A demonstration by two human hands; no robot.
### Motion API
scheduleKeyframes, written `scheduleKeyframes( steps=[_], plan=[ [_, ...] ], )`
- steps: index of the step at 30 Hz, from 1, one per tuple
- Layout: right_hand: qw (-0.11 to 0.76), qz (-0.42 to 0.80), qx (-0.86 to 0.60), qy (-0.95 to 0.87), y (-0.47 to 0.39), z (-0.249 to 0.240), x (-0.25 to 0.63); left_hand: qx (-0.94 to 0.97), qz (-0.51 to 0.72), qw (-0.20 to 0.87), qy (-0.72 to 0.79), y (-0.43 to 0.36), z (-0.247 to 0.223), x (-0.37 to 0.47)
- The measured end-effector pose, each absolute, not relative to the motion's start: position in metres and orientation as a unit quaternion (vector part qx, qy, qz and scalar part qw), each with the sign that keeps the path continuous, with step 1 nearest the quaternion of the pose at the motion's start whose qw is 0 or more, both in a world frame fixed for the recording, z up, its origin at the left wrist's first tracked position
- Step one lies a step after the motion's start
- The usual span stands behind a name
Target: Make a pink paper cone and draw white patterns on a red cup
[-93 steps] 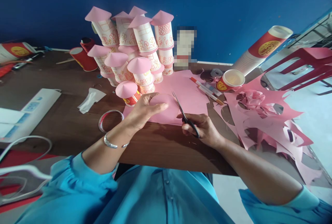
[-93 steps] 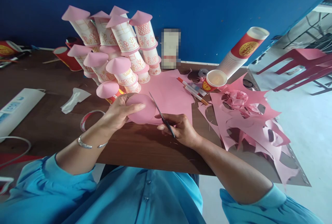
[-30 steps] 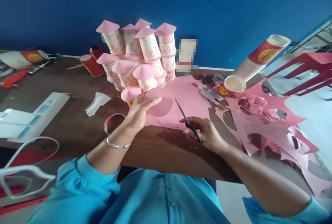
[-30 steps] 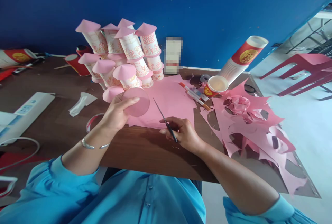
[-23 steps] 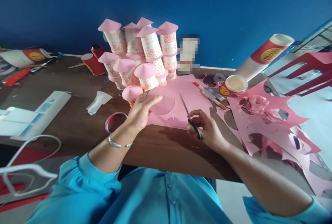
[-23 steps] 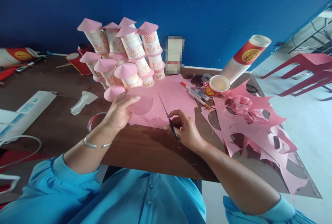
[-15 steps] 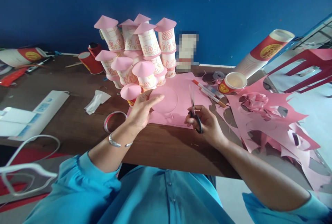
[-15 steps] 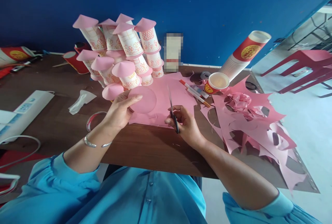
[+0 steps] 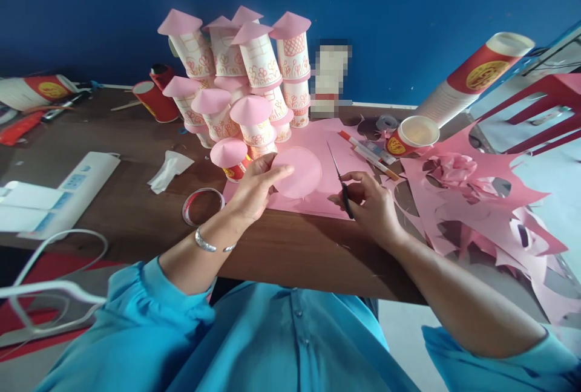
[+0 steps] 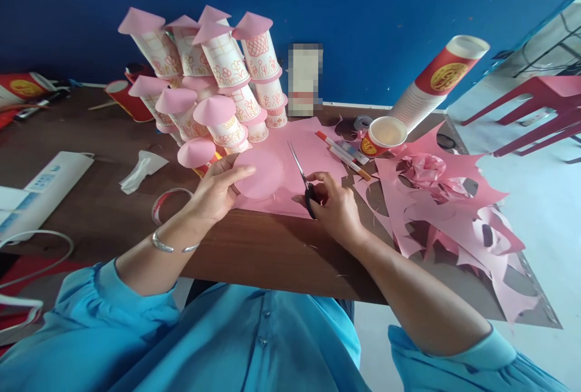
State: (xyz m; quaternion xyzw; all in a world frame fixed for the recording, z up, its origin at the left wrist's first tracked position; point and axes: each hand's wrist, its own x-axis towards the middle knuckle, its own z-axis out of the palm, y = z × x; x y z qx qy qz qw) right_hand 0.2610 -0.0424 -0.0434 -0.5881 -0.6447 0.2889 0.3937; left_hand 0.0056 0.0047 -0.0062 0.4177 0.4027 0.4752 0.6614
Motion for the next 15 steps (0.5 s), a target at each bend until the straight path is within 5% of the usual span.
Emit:
scheduleKeyframes(
  steps=[7,11,15],
  plan=[
    [0.242,0.016,-0.627,-0.740,-0.025,-0.043,0.284,0.436,0.473,0.653,0.400,0.007,-0.013,0.006],
    [0.206,0.021,-0.632,-0.747,-0.016,-0.041,0.295,0.444,0.461,0.653,0.405,0.010,-0.020,0.008],
    [0.278,0.100,-0.637,-0.712,-0.009,-0.036,0.302,0.462,0.464,0.644,0.396,0.012,-0.025,0.008]
  ],
)
